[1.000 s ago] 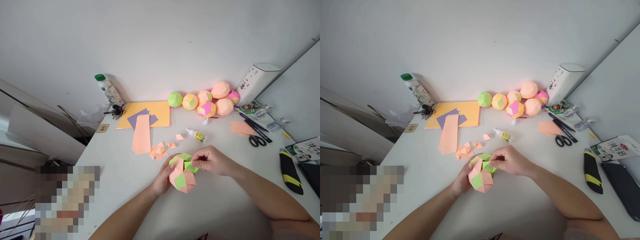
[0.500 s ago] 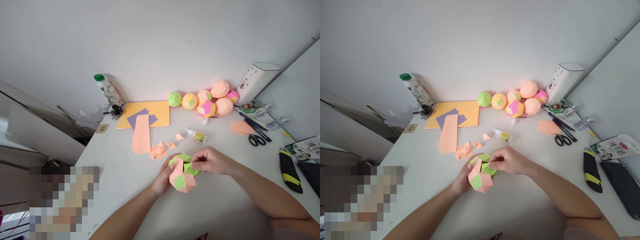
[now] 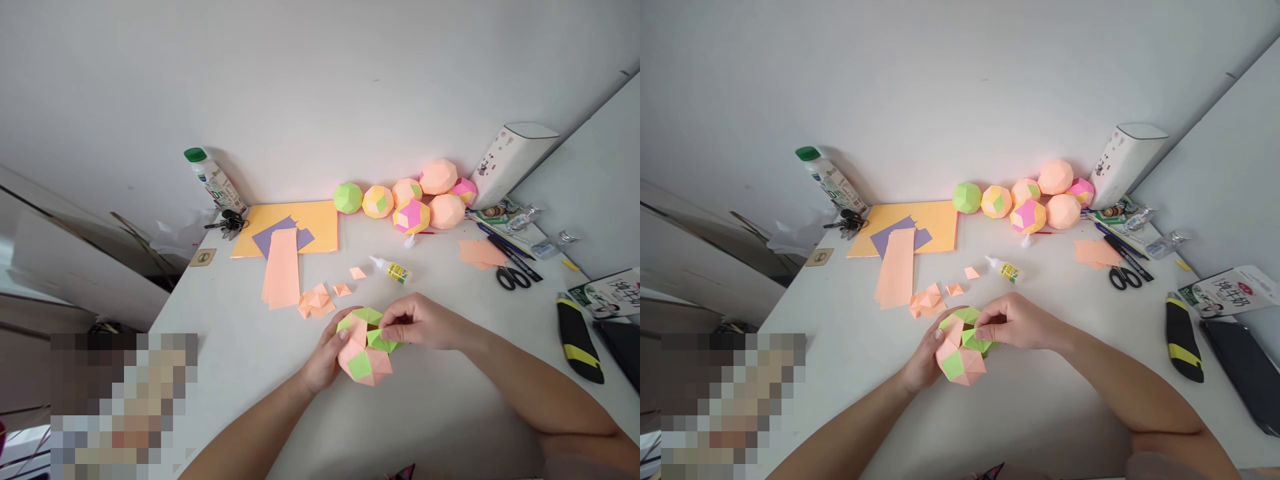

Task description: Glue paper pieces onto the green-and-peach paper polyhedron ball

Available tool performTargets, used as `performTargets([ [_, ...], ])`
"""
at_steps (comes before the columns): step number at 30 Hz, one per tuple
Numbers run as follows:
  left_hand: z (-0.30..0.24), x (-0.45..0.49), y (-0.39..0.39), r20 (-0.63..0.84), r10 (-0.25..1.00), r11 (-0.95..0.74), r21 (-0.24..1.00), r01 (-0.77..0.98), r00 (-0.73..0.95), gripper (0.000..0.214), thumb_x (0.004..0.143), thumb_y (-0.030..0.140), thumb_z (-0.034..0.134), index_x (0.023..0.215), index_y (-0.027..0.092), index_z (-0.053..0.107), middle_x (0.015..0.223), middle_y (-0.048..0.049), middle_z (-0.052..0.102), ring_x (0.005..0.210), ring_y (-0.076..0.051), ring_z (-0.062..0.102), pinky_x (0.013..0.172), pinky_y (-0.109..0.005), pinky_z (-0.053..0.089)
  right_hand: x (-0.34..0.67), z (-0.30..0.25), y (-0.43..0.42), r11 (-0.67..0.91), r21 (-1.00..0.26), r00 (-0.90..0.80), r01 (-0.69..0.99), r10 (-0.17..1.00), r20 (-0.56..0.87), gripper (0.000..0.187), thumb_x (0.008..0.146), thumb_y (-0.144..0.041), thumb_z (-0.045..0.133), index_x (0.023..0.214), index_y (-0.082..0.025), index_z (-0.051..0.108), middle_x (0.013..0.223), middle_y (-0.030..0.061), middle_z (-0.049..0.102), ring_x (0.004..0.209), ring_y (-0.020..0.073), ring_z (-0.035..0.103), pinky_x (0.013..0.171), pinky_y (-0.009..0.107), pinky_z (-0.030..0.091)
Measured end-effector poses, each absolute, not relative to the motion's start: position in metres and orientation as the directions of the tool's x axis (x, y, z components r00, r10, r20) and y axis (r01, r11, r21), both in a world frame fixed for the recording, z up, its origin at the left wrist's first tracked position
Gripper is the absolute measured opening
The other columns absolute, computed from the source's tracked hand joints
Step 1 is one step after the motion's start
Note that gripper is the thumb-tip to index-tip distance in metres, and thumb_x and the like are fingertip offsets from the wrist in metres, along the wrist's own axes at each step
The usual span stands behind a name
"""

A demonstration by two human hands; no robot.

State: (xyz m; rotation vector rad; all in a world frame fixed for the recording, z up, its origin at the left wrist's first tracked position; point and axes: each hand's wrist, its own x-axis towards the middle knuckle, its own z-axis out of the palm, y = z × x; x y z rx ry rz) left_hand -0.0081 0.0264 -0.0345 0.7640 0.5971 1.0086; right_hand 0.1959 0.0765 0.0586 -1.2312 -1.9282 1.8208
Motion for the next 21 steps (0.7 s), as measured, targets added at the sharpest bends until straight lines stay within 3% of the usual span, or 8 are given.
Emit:
performTargets([
  [21,-0.0363,-0.0091,0.0247,-0.089,0.907,0.313,0.795,-0.519,0.412,0.05,0.083,0.051,0.058,0.122,0.021,0.053,0.115,-0.0108,0.065,0.102,-0.028,0.062,0.085,-0.04,0.047,0.1977,0.0582,0.0764,-0.114,-0.891,-0.622,0.44,0.677,-0.394,0.027,0.081,-0.041,0.063,0.076,-0.015,0.067,0.063,-0.0017,0.051,0.057,0.0097,0.039,0.051,0.024,0.029],
])
